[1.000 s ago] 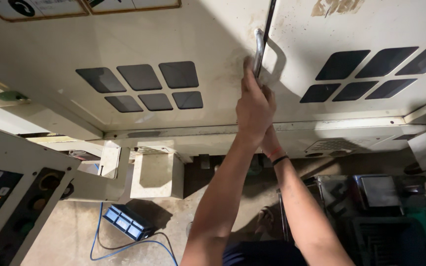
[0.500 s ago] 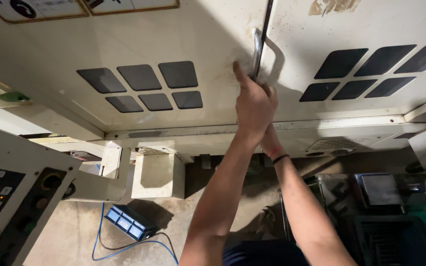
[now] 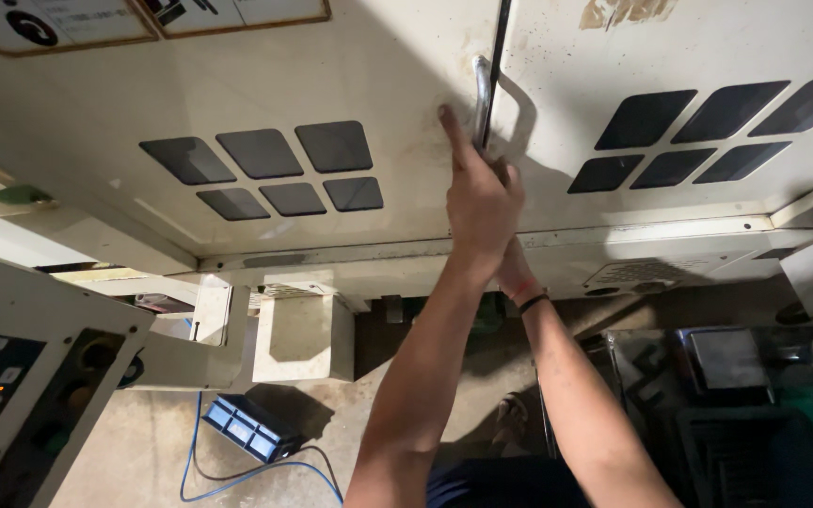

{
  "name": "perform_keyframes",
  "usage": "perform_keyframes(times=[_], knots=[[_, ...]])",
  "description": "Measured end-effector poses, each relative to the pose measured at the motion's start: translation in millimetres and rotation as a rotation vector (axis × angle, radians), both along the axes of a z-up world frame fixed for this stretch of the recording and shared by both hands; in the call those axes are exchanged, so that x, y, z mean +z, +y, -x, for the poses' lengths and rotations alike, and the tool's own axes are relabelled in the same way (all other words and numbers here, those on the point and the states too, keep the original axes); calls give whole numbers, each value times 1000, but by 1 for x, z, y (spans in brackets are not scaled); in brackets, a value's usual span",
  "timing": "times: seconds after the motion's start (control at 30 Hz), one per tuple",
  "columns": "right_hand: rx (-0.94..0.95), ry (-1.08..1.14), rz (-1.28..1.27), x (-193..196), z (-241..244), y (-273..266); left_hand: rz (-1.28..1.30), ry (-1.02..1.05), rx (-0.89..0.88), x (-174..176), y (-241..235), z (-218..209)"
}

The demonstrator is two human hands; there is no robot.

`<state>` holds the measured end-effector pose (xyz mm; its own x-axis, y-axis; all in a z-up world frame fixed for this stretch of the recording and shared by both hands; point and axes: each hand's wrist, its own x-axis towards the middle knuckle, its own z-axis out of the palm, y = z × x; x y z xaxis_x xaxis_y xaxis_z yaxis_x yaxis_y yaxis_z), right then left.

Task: The person uses a metal bar to unlatch and open a large industrial machine door. After opening the door, the person briefly reaches inside the machine and then closes the door.

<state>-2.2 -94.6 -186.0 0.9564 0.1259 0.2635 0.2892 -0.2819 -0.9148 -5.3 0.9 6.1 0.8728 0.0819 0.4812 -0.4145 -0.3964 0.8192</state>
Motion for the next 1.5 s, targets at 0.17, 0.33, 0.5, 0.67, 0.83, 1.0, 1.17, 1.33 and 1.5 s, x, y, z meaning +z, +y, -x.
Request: perform_keyframes(times=[0.17,0.33,0.5,0.67,0.83,1.0,1.17,1.33,1.5], knots=[[-30,20,41,1,-1,2,-45,87,-54,-5,4,-4],[-132,117,-24,-23,-3,-1,-55,-27,-10,-11,2,-7],[-86,29,34,-40,-8,-8,-24,1,19,-10,-2,-5],[-63,-77,52,-45,-12,-10,-10,80,-3,-8,-2,-2],[-78,-3,-181,-45,-8,-6,-86,-69,64,-15,1,-7],[-34,42,-338,-40,-5,-5,-82,27,2,-20,8,-12],[-84,108,-311,-33,-5,-2,-49,105,-32,-17,10,-11],[10,58,-451,-28,-2,1,41,74,-181,-19,20,-15],[-31,94,-365,-28,-4,-1,133,69,-366,-29,31,-22]])
